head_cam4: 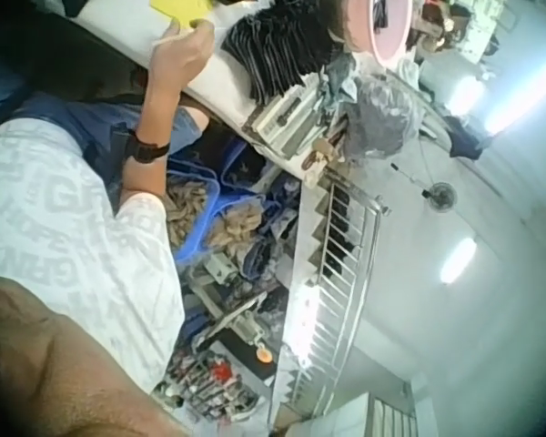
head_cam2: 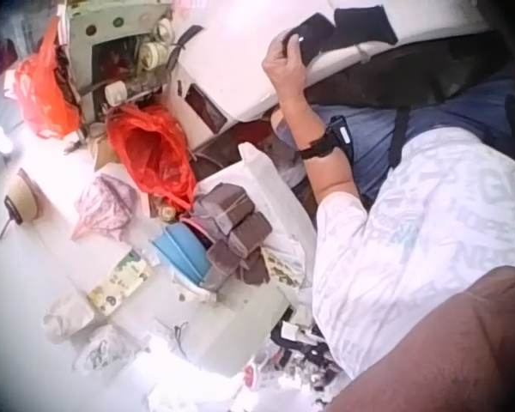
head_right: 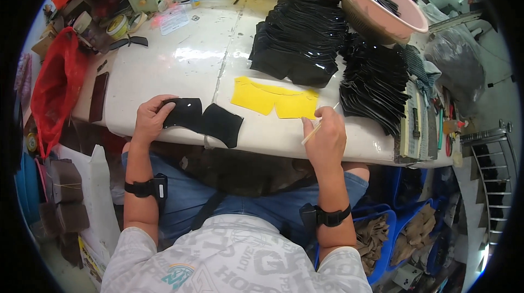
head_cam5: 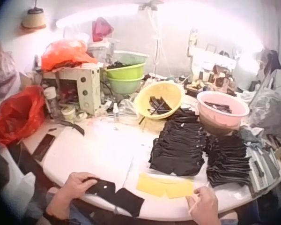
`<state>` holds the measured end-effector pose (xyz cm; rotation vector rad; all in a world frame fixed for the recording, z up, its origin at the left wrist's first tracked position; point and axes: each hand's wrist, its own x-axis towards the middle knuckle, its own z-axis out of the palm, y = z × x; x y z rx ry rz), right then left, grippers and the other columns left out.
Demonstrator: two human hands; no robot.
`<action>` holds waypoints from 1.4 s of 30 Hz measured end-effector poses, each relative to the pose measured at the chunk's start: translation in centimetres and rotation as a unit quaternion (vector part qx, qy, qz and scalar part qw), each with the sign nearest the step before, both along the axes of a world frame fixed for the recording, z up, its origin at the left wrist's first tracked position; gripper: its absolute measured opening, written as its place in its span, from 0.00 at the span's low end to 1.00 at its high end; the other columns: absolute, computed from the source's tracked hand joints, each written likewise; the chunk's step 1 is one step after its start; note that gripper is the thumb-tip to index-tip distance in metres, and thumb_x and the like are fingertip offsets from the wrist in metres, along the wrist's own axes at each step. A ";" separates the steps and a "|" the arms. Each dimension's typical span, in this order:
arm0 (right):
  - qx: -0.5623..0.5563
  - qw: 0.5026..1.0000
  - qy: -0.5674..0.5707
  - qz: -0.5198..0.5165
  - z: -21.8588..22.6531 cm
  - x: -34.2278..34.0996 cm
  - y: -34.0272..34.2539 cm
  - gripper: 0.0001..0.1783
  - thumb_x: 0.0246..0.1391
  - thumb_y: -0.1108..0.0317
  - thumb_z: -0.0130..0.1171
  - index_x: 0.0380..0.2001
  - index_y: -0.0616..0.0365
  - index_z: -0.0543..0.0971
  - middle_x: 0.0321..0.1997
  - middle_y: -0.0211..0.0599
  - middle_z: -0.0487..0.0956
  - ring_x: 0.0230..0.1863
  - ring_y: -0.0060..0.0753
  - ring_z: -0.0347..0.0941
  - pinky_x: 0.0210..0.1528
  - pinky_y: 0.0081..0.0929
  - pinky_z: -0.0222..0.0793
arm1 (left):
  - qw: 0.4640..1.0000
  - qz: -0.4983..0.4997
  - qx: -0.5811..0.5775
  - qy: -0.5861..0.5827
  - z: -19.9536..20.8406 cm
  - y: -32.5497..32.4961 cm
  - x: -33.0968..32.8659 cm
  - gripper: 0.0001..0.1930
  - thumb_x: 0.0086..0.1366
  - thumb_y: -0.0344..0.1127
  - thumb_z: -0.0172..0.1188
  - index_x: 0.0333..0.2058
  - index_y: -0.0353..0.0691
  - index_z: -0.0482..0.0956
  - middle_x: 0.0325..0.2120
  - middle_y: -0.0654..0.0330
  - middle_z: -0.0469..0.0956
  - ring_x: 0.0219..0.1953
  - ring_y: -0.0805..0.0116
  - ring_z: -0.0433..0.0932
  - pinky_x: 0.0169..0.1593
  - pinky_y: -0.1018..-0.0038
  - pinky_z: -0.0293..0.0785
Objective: Marking shoe templates and inspecting strap components in a footwear factory.
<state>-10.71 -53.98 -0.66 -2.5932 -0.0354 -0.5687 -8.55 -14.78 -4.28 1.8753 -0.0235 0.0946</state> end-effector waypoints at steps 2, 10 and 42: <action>-0.014 0.999 0.025 -0.020 -0.4 0.7 -0.6 0.20 0.42 0.72 0.72 0.36 0.61 0.72 0.37 0.46 0.77 0.41 0.51 0.72 0.43 0.43 0.68 | 1.000 -0.002 -0.006 -0.008 -0.1 0.0 0.0 0.09 0.66 0.25 0.60 0.43 0.32 0.82 0.28 0.64 0.82 0.30 0.82 0.75 0.35 0.83 0.72; -0.061 0.995 0.075 -0.028 -1.3 3.7 -0.4 0.29 0.34 0.62 0.79 0.36 0.59 0.71 0.37 0.44 0.76 0.44 0.52 0.68 0.46 0.44 0.65 | 0.999 0.003 -0.017 -0.032 -0.5 0.2 -0.1 0.11 0.67 0.26 0.59 0.47 0.32 0.80 0.24 0.71 0.76 0.25 0.84 0.67 0.30 0.85 0.64; 0.253 0.964 -0.062 0.055 0.1 -0.7 -4.9 0.15 0.54 0.86 0.59 0.28 0.58 0.64 0.40 0.36 0.75 0.39 0.23 0.69 0.46 0.18 0.67 | 0.993 -0.018 -0.057 0.106 3.0 -1.1 -0.4 0.16 0.69 0.28 0.54 0.54 0.34 0.77 0.20 0.77 0.62 0.19 0.88 0.56 0.23 0.85 0.51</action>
